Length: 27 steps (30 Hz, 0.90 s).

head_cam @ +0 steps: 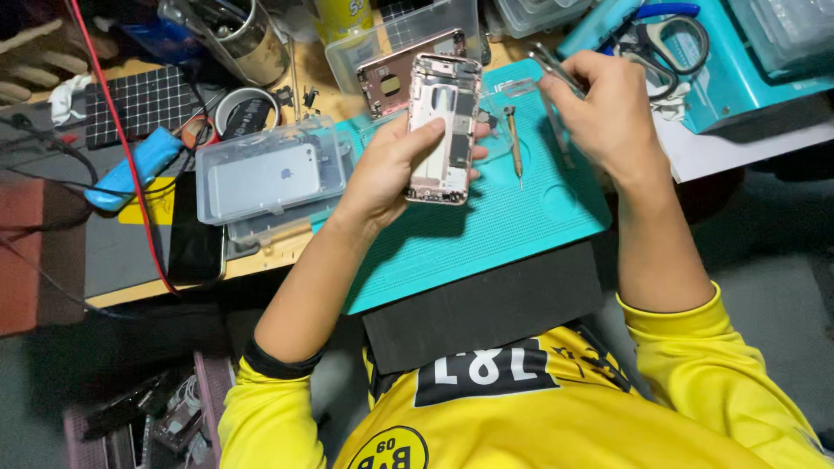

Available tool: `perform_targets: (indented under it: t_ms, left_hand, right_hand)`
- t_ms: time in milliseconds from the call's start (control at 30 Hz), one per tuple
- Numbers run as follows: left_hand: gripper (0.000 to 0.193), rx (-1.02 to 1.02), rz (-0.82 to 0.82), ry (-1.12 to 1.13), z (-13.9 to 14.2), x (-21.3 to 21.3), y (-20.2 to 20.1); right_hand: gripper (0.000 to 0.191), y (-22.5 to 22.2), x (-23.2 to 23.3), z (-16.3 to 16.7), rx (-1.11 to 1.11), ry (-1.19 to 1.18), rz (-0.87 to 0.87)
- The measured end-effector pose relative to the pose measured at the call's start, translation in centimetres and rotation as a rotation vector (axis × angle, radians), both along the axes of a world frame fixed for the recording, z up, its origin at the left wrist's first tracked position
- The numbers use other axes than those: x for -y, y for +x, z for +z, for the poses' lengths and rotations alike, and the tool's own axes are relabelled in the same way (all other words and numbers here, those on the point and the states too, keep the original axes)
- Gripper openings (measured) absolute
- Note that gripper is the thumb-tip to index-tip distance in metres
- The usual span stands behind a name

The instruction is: The person repairs a smartphone at a workbench, holding the opened phone in one hand while using a screwdriver and tweezers with the other to remove and reposition small internal components, transferring parts between the phone and the mat.

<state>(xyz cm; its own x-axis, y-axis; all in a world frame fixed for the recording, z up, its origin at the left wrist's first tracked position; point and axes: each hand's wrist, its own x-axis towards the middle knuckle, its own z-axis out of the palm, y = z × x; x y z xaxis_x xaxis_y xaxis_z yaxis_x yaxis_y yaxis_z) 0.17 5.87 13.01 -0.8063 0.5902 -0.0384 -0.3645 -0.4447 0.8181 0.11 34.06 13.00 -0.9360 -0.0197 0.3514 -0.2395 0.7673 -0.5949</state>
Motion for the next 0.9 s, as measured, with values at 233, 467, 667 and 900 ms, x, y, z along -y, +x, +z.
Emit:
perform_targets:
  t_ms: [233, 467, 667, 900]
  left_hand:
    - [0.033, 0.027, 0.103, 0.018, -0.8, -1.9, -0.8]
    - [0.031, -0.017, 0.133, 0.144, -1.4, -2.6, -0.2]
    - [0.035, -0.027, 0.218, 0.121, -1.5, -2.3, -0.1]
    - [0.035, -0.138, 0.230, 0.077, -1.5, -1.7, -0.1]
  right_hand:
    - [0.024, 0.5, 0.9, -2.3, -0.108, 0.322, -0.090]
    - [0.033, 1.1, 2.3, -1.2, 0.072, 0.433, -0.152]
    - [0.041, 2.1, 3.2, 0.3, 0.300, 0.271, 0.080]
    - [0.028, 0.9, 3.7, -1.9, 0.191, 0.344, 0.039]
